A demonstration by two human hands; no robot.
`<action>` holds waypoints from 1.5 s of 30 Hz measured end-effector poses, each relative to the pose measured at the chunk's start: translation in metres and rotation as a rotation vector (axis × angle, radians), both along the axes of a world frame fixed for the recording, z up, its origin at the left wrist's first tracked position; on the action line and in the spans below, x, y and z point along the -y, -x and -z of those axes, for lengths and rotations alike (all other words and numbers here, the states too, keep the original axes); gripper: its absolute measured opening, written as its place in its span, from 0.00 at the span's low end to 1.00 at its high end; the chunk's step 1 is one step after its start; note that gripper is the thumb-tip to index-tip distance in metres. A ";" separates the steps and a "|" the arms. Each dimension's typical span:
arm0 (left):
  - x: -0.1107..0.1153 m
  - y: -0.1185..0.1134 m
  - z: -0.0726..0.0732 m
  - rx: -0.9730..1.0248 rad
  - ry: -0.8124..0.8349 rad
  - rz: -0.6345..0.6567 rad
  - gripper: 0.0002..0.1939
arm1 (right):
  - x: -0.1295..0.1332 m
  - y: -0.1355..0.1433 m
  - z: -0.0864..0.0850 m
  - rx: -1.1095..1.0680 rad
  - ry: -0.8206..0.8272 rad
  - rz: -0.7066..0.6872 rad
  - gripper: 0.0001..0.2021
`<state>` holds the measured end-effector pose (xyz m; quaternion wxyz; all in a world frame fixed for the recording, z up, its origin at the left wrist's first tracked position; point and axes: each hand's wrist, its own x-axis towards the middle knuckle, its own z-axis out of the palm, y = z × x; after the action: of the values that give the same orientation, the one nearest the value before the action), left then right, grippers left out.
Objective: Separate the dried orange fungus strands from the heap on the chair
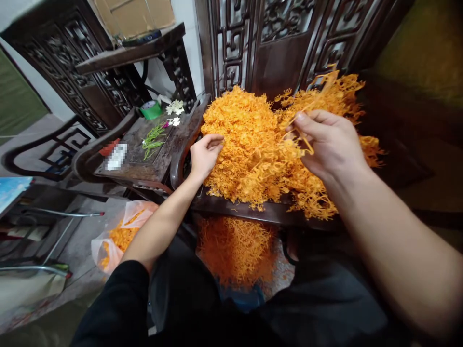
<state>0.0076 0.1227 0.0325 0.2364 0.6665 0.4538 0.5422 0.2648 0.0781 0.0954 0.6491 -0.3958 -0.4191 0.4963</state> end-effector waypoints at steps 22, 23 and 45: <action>0.113 -0.031 -0.041 0.443 0.270 0.209 0.12 | 0.048 0.045 0.015 0.903 -1.007 0.105 0.07; 0.116 -0.028 -0.041 0.407 0.200 0.184 0.09 | 0.045 0.043 0.019 0.938 -0.986 0.143 0.07; 0.122 -0.008 -0.049 0.577 0.520 0.561 0.21 | 0.046 0.040 0.034 0.973 -0.965 0.157 0.07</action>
<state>0.0159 0.0010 0.0814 0.6488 0.5042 0.2928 0.4889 0.2246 0.0318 0.0617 0.5248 -0.2695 -0.8069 -0.0286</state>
